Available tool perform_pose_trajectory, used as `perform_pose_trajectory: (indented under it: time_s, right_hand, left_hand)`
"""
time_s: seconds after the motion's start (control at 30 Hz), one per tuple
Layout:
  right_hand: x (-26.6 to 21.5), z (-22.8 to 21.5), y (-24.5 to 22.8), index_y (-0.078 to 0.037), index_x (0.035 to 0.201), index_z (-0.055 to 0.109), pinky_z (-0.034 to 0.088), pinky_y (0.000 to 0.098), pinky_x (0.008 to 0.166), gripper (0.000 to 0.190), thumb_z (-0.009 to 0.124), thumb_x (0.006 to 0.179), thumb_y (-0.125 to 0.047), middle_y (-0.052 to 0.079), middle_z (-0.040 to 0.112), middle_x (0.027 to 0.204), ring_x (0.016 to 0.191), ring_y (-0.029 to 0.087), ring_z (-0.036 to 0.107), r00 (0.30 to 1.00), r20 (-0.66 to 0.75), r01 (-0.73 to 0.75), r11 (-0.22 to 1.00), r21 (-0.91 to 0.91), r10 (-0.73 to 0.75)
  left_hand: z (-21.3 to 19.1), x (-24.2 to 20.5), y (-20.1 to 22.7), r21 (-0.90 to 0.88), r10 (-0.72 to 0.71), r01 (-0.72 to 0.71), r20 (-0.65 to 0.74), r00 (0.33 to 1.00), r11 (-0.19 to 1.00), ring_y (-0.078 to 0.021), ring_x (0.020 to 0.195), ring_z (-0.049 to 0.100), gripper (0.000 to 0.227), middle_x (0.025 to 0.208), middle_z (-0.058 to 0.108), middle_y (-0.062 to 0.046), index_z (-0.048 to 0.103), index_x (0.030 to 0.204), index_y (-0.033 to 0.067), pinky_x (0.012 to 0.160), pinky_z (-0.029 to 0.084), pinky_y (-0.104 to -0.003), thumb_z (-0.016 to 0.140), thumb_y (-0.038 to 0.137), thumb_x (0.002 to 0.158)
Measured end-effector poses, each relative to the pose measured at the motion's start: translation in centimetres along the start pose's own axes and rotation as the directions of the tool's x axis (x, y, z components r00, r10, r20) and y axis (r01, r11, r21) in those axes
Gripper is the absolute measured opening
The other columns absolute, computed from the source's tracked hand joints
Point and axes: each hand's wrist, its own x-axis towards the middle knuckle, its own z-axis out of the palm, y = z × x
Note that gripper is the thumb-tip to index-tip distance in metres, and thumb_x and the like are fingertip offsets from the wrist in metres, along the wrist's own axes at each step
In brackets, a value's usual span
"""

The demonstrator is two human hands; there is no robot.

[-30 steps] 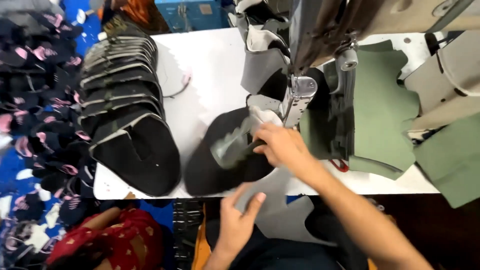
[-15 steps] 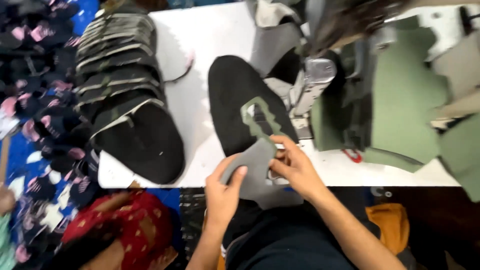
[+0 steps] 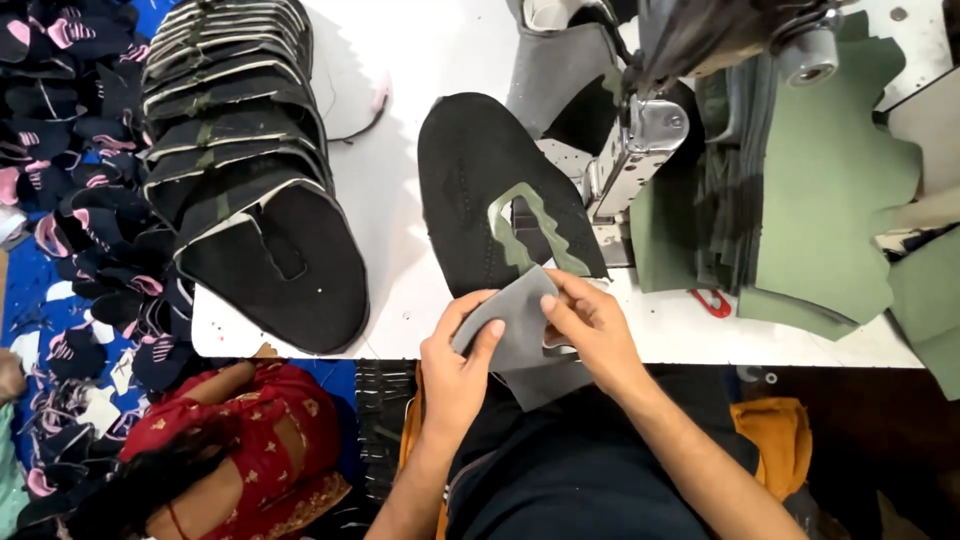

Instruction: The person stitches fabric components onto shoe uppers using an industrial sewing machine.

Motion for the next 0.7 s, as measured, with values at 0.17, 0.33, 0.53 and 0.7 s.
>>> perform_pose_trajectory:
  time_s: [0.17,0.33,0.53,0.7]
  right_hand:
    - [0.0,1.1,-0.5,0.0,0.124,0.071,0.05,0.0232,0.056,0.034,0.063,0.1,-0.024,0.0,0.068,0.081,0.065,0.006,0.059,0.995,-0.088,0.047,0.996,-0.08,-0.054]
    - [0.1,1.3,-0.2,0.001,0.119,0.074,0.046,0.0234,0.051,0.031,0.065,0.1,-0.023,-0.002,0.065,0.075,0.06,0.005,0.056,0.986,-0.154,0.04,0.993,-0.107,-0.056]
    - [-0.1,1.0,-1.5,0.001,0.116,0.074,0.048,0.0226,0.051,0.033,0.064,0.098,-0.025,-0.002,0.067,0.073,0.058,0.005,0.058,0.976,-0.213,0.043,0.999,-0.007,-0.044]
    - [1.1,-1.1,-7.2,-0.003,0.124,0.067,0.044,0.0221,0.046,0.028,0.065,0.1,-0.017,-0.001,0.065,0.071,0.056,0.003,0.054,0.884,-0.31,0.242,0.91,-0.335,-0.349]
  left_hand:
    - [0.2,-0.2,0.4,-0.009,-0.027,0.027,0.019,0.999,1.0,-0.0105,0.089,0.069,0.027,0.099,0.078,-0.006,0.071,0.117,0.0017,0.081,0.055,-0.025,0.073,0.015,0.094]
    - [1.2,-0.6,0.6,0.366,0.202,-0.157,-0.089,0.975,0.917,-0.0219,0.095,0.07,0.028,0.102,0.072,-0.008,0.07,0.115,0.0046,0.086,0.055,-0.032,0.077,0.013,0.089]
    - [2.2,0.6,1.5,0.077,0.297,-0.29,-0.117,0.948,0.954,-0.0418,0.124,0.05,0.06,0.137,0.049,-0.022,0.043,0.141,-0.0052,0.105,0.04,-0.049,0.072,0.006,0.089]
    - [4.7,3.3,6.5,0.214,0.5,-0.497,0.043,0.865,0.841,-0.0396,0.103,0.068,0.042,0.125,0.064,-0.015,0.058,0.136,0.0062,0.083,0.057,-0.042,0.066,0.001,0.095]
